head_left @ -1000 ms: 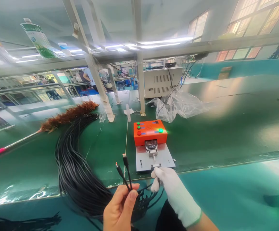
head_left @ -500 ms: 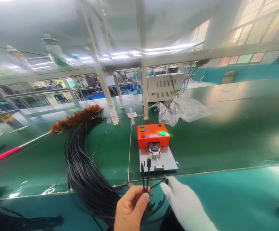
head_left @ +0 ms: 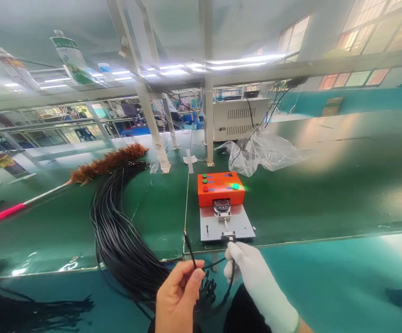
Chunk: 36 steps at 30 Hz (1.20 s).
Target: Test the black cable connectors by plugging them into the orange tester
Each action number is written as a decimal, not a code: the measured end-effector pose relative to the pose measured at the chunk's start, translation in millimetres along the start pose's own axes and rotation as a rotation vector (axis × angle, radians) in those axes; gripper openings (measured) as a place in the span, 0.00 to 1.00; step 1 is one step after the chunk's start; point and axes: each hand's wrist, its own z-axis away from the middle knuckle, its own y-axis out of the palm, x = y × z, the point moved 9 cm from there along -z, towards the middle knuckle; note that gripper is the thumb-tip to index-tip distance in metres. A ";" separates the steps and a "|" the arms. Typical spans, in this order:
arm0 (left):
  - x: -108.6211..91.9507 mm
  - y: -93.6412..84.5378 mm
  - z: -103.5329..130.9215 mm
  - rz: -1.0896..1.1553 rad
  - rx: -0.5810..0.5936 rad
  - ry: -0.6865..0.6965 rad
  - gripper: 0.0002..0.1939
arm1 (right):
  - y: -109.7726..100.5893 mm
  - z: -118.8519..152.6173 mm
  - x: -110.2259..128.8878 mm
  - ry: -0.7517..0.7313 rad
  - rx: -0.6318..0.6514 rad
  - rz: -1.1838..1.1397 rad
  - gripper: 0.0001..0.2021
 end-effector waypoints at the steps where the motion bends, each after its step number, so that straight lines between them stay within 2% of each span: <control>1: -1.3 0.5 -0.2 0.008 0.003 -0.004 0.17 | -0.6 -2.6 -3.3 0.001 -0.002 0.012 0.16; 9: -3.9 5.6 1.5 0.024 0.006 -0.025 0.17 | 0.4 -9.4 -3.9 0.005 -0.009 0.009 0.17; 15: -4.6 6.1 0.4 -0.042 0.010 -0.016 0.18 | 2.7 -14.3 -3.5 0.086 -0.034 0.007 0.15; 25: 1.2 9.5 -3.7 -0.012 0.019 0.009 0.17 | 4.1 -20.2 -6.5 0.062 -0.058 -0.001 0.15; 28: 2.9 12.1 -4.2 -0.013 0.051 0.002 0.18 | 6.2 -14.5 -12.3 0.119 0.001 0.059 0.15; 30: 3.0 14.9 -3.7 -0.036 0.086 0.000 0.19 | 3.1 -3.3 -16.3 0.142 0.049 0.242 0.16; 31: 3.2 16.7 -3.0 -0.054 0.108 -0.002 0.19 | -4.3 3.3 -13.3 0.111 0.012 0.379 0.15; 33: 5.6 21.6 -0.5 -0.097 0.164 -0.010 0.19 | -24.7 19.2 10.9 -0.073 -0.196 0.612 0.15; 34: 7.4 24.7 1.2 -0.118 0.196 -0.010 0.19 | -31.6 29.5 27.9 -0.200 -0.305 0.644 0.15; 35: 9.6 28.1 3.2 -0.138 0.229 -0.006 0.18 | -34.2 38.7 41.8 -0.303 -0.361 0.599 0.17; 36: 12.1 31.6 5.4 -0.161 0.261 0.003 0.17 | -31.4 43.6 50.4 -0.359 -0.334 0.502 0.18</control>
